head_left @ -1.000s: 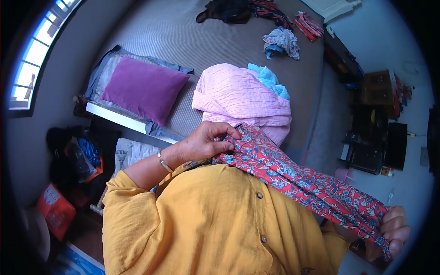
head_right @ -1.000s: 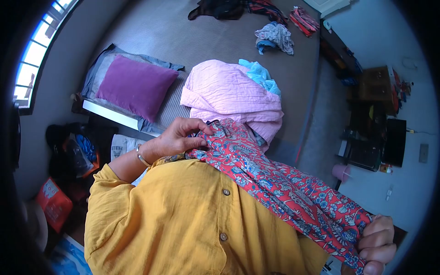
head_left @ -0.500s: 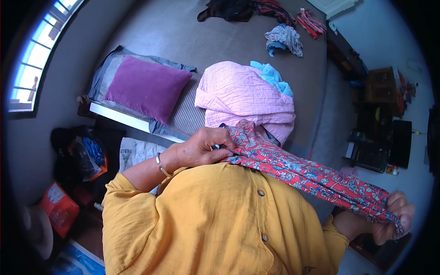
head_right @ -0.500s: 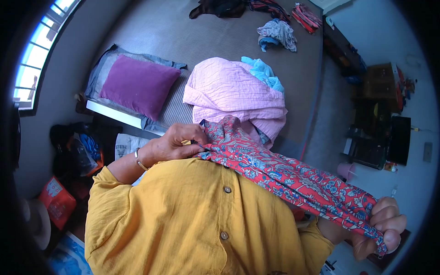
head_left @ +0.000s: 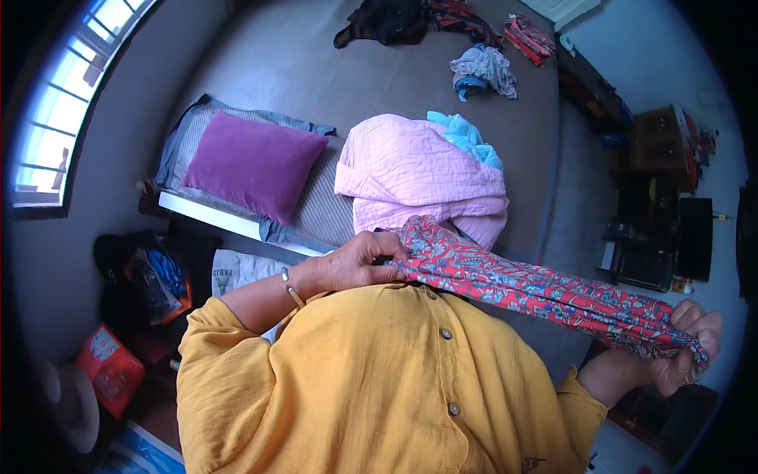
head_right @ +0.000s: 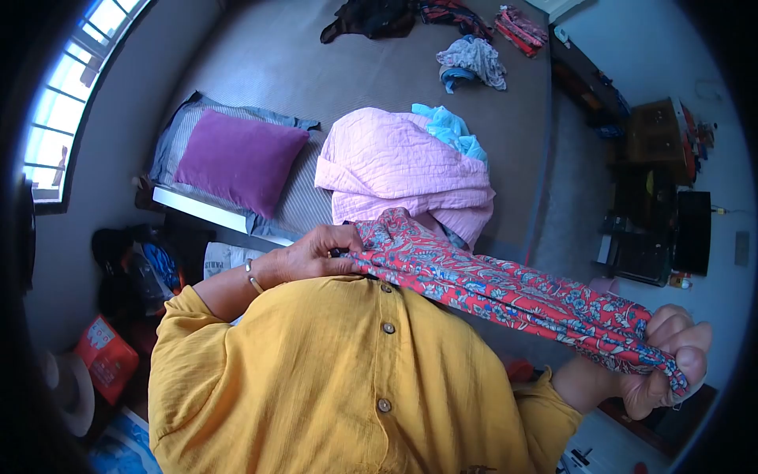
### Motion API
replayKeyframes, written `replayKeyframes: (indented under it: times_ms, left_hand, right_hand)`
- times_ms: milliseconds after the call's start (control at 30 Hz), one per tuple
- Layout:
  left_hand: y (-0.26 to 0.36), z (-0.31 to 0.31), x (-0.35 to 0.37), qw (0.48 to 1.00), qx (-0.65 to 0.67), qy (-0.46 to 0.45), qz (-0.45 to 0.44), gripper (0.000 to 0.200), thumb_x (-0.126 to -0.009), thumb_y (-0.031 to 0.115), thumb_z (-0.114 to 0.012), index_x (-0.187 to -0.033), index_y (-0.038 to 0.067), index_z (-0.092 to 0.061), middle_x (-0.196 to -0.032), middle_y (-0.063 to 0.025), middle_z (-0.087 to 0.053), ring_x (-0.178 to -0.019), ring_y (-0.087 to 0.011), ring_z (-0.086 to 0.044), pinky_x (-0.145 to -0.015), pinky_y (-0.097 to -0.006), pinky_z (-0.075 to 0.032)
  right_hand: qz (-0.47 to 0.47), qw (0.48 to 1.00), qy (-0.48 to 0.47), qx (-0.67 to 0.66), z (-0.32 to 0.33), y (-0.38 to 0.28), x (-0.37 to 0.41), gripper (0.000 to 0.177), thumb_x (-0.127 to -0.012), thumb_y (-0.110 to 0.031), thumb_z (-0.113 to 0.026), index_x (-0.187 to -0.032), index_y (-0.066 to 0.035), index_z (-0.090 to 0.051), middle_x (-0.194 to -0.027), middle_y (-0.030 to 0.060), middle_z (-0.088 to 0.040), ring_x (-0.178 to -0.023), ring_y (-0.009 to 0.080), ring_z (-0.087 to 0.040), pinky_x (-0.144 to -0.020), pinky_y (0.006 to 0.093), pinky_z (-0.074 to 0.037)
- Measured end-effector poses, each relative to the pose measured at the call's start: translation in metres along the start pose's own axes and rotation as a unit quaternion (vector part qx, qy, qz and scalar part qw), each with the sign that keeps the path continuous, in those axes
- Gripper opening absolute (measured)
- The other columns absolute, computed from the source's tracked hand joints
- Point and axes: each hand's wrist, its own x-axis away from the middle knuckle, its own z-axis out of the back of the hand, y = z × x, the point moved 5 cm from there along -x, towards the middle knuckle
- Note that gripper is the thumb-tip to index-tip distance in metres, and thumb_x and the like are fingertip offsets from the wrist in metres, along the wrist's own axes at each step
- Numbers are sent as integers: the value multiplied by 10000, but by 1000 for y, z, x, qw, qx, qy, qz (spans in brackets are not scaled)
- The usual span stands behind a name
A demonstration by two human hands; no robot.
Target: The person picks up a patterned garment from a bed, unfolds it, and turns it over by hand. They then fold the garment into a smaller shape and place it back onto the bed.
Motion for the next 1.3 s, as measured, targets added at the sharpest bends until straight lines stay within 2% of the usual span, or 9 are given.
replayKeyframes:
  times_ms: [100, 233, 433, 633, 767, 933, 1033, 1133, 1300]
  left_hand:
    - [0, 21, -8, 988, 48, 125, -79, 140, -838, 111, -641, -888, -6, -586, -907, -58, -608, -853, -139, -562, -768, -284, -447]
    - [30, 66, -17, 953, 187, 216, -97, 91, -922, 2, -470, -999, -28, -508, -983, -95, -591, -808, -115, -623, -730, -249, -530]
    - [85, 112, -19, 837, -200, 435, -266, 142, -852, -29, -557, -979, 29, -531, -744, -58, -563, -643, -84, -533, -578, -236, -443]
    - [137, 114, -11, 861, -290, 223, -354, 247, -800, 77, -675, -1001, 17, -546, -824, -95, -613, -686, -182, -615, -619, -278, -483]
    - [98, 120, -7, 961, -261, 96, 3, 301, -755, 180, -730, -940, 0, -575, -739, -127, -622, -709, -273, -646, -641, -380, -487]
    - [50, 142, -4, 929, -354, 93, 53, 105, -745, 40, -660, -763, -33, -587, -709, -188, -587, -642, -376, -589, -593, -406, -458]
    - [29, 153, -5, 945, -319, 75, 7, 95, -794, 43, -627, -810, -41, -585, -736, -146, -620, -649, -299, -614, -616, -368, -473]
    - [-4, 165, -8, 985, -35, 131, 110, 170, -862, 92, -592, -936, -61, -588, -801, -49, -625, -775, -82, -537, -660, -269, -467]
    - [13, 200, -45, 956, -189, 223, 17, 124, -883, 68, -547, -929, -44, -572, -718, -20, -574, -737, -57, -470, -641, -269, -463]
  right_hand:
    - [8, 995, -73, 67, 9, 6, -7, 336, -748, 0, -515, -1077, 43, -571, -800, 101, -467, -647, 149, -466, -535, 284, -347]
    - [-99, 971, 138, 168, 36, 38, 2, 197, -815, 31, -495, -971, 68, -609, -914, 147, -592, -805, 175, -582, -723, 273, -475]
    - [-192, 953, 221, 74, 41, 89, -2, 180, -858, 46, -536, -1021, 51, -612, -926, 91, -623, -848, 147, -604, -816, 264, -478]
    - [-243, 944, 225, 2, 39, 121, 10, 182, -858, 21, -576, -1033, 23, -624, -919, 55, -631, -838, 114, -598, -806, 253, -480]
    - [-232, 949, 210, 29, 33, 117, 10, 183, -858, 16, -580, -1034, 16, -630, -929, 51, -632, -831, 110, -597, -793, 241, -481]
    - [-220, 950, 216, 53, 12, 113, 5, 180, -856, 21, -577, -1029, 22, -627, -922, 51, -625, -825, 110, -596, -787, 238, -479]
    - [-264, 933, 243, 8, 11, 119, 9, 173, -846, 35, -574, -1012, 38, -621, -907, 54, -617, -819, 110, -594, -785, 238, -472]
    - [-326, 918, 223, 36, 17, 156, 24, 178, -818, 60, -571, -990, 51, -613, -892, 59, -609, -805, 108, -589, -769, 224, -461]
    - [-408, 875, 258, 35, 39, 251, 83, 152, -799, 37, -601, -949, 36, -626, -840, 38, -622, -742, 96, -587, -688, 226, -472]
